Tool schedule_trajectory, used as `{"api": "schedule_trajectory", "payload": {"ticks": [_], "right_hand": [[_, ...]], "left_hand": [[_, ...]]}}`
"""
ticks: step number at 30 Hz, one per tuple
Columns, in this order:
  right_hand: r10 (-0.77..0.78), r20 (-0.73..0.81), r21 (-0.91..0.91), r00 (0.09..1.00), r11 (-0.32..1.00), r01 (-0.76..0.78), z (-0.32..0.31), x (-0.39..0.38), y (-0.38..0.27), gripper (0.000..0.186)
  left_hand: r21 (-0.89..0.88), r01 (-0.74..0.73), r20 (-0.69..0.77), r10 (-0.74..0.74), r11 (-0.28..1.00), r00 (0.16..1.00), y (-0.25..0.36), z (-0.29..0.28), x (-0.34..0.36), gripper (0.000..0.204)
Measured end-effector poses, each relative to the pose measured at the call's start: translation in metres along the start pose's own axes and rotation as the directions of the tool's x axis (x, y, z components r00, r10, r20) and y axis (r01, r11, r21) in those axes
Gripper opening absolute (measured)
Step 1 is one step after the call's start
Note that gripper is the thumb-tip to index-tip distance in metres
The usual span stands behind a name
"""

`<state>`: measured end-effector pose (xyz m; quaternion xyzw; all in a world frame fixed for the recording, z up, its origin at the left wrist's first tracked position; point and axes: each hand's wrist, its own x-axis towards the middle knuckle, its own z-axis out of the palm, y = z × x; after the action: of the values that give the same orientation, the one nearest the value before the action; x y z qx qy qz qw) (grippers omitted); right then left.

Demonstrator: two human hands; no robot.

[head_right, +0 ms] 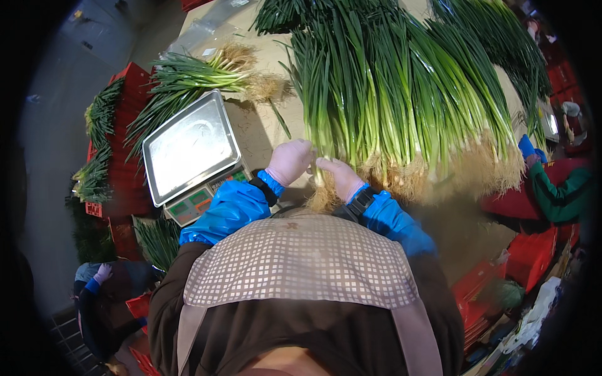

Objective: The person repeatedly picks bundles of green onions, places them on a digital scale, and then packs them into clear plastic bags. The packed bundles are set aside on the table. The process is repeated continuously throughout the clip.

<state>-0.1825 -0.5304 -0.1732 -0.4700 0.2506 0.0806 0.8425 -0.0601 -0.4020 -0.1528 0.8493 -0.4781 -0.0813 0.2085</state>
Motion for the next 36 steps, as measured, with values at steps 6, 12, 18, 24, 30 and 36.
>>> {"api": "schedule_trajectory", "payload": {"ticks": [6,12,18,24,30,36], "right_hand": [[0.058,0.076,0.174,0.995,0.982,-0.071,-0.007,0.016,-0.01,0.037],[-0.298,0.168,-0.559,0.94,0.756,0.34,-0.013,0.035,-0.024,0.012],[0.047,0.039,0.14,0.998,0.989,-0.052,-0.015,0.054,-0.043,0.025],[-0.09,0.069,-0.071,0.994,0.993,0.094,-0.02,0.069,-0.037,0.035],[0.063,0.075,0.147,0.995,0.986,-0.073,-0.021,0.082,-0.034,0.032],[-0.145,-0.079,-0.204,0.986,0.971,0.126,-0.008,0.087,-0.039,0.038]], "left_hand": [[0.031,-0.294,0.084,0.29,0.955,0.953,0.014,0.0,-0.014,0.016],[-0.276,-0.422,0.236,0.487,0.863,0.841,0.034,-0.004,-0.031,0.017],[-0.608,-0.232,0.247,0.459,0.759,0.854,0.042,-0.051,-0.054,0.019],[-0.685,-0.206,0.317,0.541,0.698,0.779,0.044,-0.092,-0.066,0.024],[-0.482,-0.133,-0.094,0.1,0.866,0.991,0.033,-0.078,-0.056,0.04],[-0.731,-0.062,0.068,0.163,0.679,0.984,0.022,-0.036,-0.052,0.045]]}}
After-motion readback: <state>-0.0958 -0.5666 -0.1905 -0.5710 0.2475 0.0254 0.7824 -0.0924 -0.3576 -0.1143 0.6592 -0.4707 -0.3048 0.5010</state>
